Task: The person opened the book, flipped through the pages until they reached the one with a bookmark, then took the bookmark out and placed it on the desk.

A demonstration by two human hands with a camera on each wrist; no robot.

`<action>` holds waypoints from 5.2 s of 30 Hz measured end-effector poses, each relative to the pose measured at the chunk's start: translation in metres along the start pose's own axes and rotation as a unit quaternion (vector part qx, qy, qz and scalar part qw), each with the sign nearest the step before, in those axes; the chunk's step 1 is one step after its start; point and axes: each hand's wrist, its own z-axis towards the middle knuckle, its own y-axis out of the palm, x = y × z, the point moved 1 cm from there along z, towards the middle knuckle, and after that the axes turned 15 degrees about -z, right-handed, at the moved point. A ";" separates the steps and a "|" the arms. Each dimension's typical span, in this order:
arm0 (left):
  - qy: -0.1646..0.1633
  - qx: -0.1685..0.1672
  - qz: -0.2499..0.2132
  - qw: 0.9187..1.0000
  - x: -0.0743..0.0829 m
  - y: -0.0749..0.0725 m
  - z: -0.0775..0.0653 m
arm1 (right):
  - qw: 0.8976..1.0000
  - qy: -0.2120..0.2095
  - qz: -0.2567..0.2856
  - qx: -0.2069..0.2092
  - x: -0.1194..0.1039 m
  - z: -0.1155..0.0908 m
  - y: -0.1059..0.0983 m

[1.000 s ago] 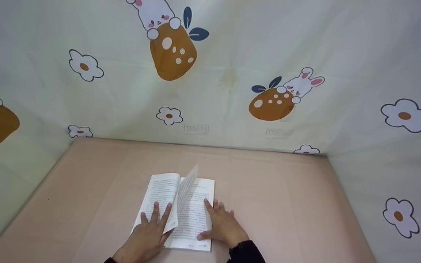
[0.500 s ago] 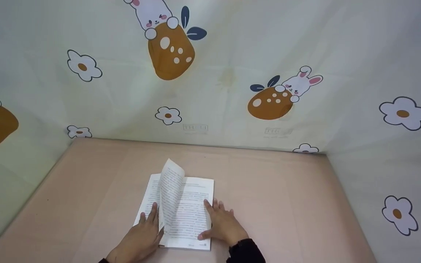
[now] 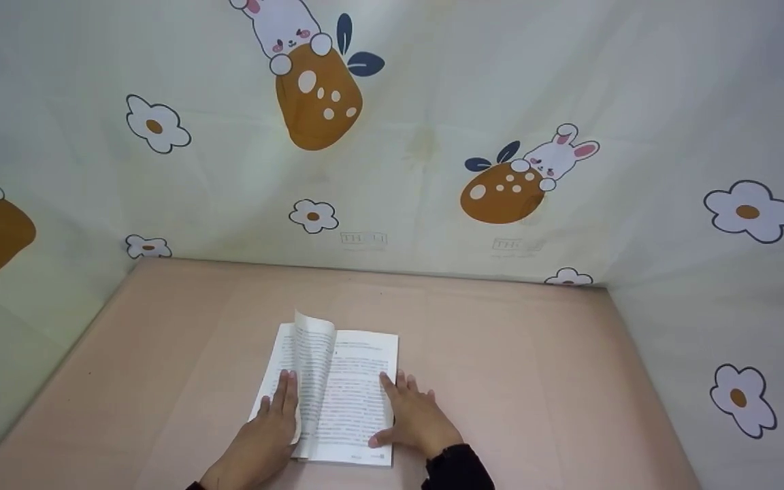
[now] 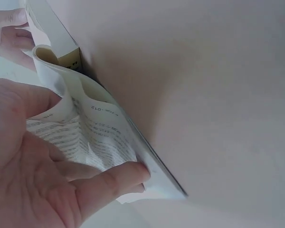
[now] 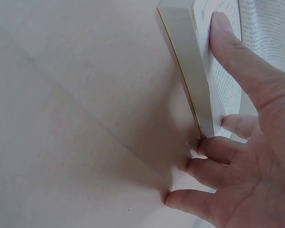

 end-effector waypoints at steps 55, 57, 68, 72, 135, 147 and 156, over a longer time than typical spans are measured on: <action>0.042 0.070 0.172 0.982 0.014 0.016 0.008 | 0.999 -0.027 0.012 -0.043 0.004 -0.003 -0.004; 0.035 0.068 0.183 0.980 0.017 0.017 0.007 | 0.999 -0.029 0.010 -0.045 0.004 -0.003 -0.004; 0.022 0.063 0.176 0.982 0.021 0.020 0.006 | 0.998 -0.033 0.013 -0.054 0.004 -0.003 -0.005; 0.019 0.064 0.173 0.983 0.022 0.020 0.006 | 0.998 -0.035 0.015 -0.058 0.003 -0.003 -0.005; 0.001 0.013 0.006 1.000 0.009 0.005 -0.003 | 1.000 -0.003 -0.005 0.008 -0.001 0.000 0.002; -0.080 0.010 -0.031 0.996 -0.004 0.000 -0.007 | 1.000 -0.001 0.011 -0.004 0.001 -0.001 0.000; -0.048 0.022 0.035 0.998 -0.010 -0.001 -0.003 | 1.000 0.009 0.006 -0.014 0.000 0.000 0.000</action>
